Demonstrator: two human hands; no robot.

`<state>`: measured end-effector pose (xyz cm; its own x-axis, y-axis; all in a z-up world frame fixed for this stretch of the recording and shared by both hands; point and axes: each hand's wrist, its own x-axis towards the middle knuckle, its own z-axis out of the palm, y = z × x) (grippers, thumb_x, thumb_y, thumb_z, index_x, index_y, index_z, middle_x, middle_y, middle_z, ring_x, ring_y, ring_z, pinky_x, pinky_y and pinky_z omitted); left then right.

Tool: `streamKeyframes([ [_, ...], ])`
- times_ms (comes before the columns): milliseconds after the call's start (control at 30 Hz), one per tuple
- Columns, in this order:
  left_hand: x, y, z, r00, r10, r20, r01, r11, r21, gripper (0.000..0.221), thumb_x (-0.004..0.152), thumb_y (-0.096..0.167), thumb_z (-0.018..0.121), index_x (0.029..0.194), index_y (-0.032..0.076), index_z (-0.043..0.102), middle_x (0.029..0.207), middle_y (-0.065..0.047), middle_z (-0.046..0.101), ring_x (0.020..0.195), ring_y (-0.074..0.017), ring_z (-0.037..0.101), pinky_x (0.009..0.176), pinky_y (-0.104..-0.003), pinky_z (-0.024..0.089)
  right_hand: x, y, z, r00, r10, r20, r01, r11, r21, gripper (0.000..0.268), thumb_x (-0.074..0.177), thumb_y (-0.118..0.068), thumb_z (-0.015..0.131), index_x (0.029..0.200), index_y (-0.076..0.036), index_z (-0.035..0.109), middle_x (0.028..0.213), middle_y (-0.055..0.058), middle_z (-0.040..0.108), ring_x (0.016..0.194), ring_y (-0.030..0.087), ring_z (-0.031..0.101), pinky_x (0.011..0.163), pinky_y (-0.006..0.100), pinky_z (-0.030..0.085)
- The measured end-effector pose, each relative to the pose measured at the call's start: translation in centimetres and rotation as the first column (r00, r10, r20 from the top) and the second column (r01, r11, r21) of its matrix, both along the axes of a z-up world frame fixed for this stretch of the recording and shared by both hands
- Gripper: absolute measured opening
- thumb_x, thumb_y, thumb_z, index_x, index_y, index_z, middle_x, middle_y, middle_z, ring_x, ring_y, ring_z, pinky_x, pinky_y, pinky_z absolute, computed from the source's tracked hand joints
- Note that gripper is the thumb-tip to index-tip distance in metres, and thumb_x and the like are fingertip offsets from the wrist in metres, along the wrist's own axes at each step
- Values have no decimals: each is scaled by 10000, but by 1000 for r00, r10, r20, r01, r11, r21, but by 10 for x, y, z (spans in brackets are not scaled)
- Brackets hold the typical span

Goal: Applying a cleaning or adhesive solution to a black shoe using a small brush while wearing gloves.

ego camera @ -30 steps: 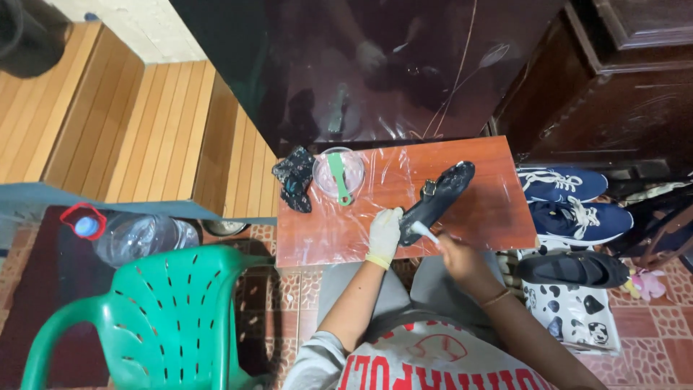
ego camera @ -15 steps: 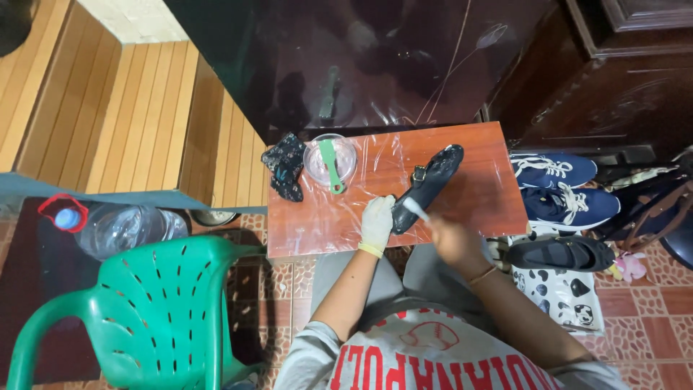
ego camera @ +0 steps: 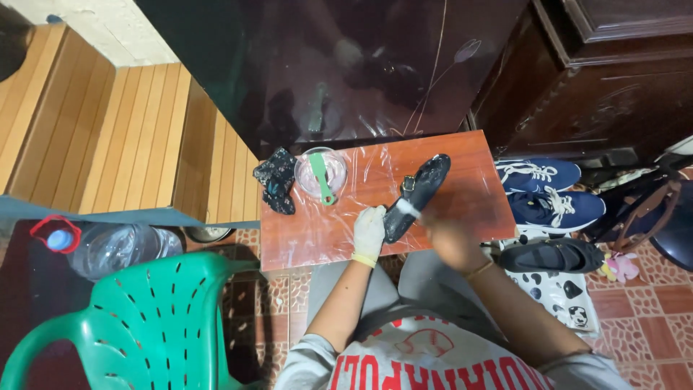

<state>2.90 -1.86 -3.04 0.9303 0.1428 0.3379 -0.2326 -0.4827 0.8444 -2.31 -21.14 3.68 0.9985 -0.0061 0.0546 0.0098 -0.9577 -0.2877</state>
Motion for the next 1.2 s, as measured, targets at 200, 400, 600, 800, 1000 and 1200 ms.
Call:
streamKeyframes([
  [200,2,-2,10,999,22,-30,-24,997,-75,306,1038,267,594,765,142,647,767,-81,641,871,-240,667,846,-325,545,21,8,97,934,249,-258,-294,943,-156,298,1052,-393,427,1145,-153,576,791,115,766,782,279,770,739,376,584],
  [400,9,-3,2,985,-5,171,-89,838,538,265,1041,291,508,834,188,637,740,-18,616,792,-216,651,761,-348,554,91,34,62,768,607,205,-381,690,-615,152,937,-260,477,1034,-143,476,655,-12,549,619,208,679,595,286,495],
  [600,11,-11,-9,946,-6,-323,-29,994,-103,357,1022,426,569,837,142,681,946,-116,698,1040,-285,654,991,-404,487,168,109,64,832,555,9,-520,786,-335,268,909,-79,549,1126,-182,667,939,67,625,804,316,744,636,432,605],
  [800,11,-10,-11,988,28,-154,-29,1000,-7,355,1042,391,563,817,142,678,891,-133,698,970,-288,680,916,-400,539,213,138,17,818,573,59,-503,761,-410,181,817,-98,618,913,-106,771,763,104,691,714,342,744,557,452,575],
  [1000,18,-6,-21,904,-48,425,-172,869,464,159,1005,196,566,892,157,671,813,-12,631,838,-209,668,769,-331,555,207,155,14,847,532,2,-493,787,-370,203,859,-90,608,965,-52,777,864,152,731,824,352,751,672,489,613],
  [1200,14,-6,-21,894,-90,438,-154,858,491,108,985,157,580,937,122,670,797,-27,586,814,-220,651,728,-339,555,200,147,21,861,497,-107,-503,799,-329,228,890,-83,581,1008,-34,771,920,178,729,883,388,744,725,551,602],
])
